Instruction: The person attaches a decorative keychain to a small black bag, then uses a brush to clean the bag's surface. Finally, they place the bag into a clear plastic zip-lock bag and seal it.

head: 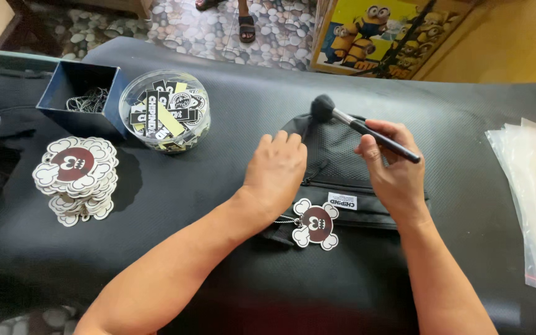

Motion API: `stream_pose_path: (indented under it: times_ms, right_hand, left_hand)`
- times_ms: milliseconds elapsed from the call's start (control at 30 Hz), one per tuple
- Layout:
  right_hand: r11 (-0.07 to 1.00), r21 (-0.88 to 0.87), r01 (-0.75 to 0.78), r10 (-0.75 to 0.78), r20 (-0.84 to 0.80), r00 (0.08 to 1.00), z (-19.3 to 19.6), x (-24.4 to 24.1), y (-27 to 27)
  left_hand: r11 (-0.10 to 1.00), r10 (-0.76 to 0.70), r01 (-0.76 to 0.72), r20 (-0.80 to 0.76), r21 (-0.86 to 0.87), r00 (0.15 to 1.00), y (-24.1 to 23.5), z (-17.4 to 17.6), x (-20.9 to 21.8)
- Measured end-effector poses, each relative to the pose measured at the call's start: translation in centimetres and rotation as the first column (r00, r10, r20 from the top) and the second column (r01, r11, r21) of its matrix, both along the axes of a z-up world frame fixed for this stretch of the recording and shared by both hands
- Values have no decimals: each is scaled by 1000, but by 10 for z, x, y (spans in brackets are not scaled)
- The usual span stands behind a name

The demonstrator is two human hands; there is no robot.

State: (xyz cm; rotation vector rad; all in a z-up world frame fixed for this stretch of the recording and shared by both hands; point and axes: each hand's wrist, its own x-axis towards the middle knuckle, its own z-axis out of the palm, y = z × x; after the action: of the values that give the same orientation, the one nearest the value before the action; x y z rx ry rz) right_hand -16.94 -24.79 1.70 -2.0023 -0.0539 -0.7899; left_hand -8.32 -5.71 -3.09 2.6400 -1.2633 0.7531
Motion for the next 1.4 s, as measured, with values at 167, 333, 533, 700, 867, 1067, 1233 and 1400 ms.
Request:
stream_pose_path:
  times_ms: [167,333,533,700,867,1067,1233,1400]
  right_hand:
    - [998,-58,-9,15,93,996,-3,-1,-2]
    - [989,-49,-137,141,81,987,1,0,7]
    - [783,-588,203,-100,203,974,14,2,18]
    - [786,-609,107,1,174,985,7,5,13]
    - [755,-570,325,-121,366,923,21,3,-3]
    - [876,-424,231,-87,332,939,24,1,-1]
    - [900,-375,221,-93,332,939,24,2,-8]
    - [885,-412,219,-69,348,935,25,2,-6]
  left_hand:
    - [998,-9,10,-17,56,1000,0,-6,-13]
    - [970,17,14,-126,242,992,4,7,-20]
    - [952,42,7,-153,305,987,5,9,-20]
    - [949,20,30,-155,313,988,5,6,-20]
    - [966,-19,57,-149,253,989,3,0,-13]
    - [990,-138,135,-97,-38,986,-6,-9,10]
    - [981,-129,70,-336,-182,933,-13,-20,40]
    - [985,-46,-19,-360,-174,932,-21,-26,39]
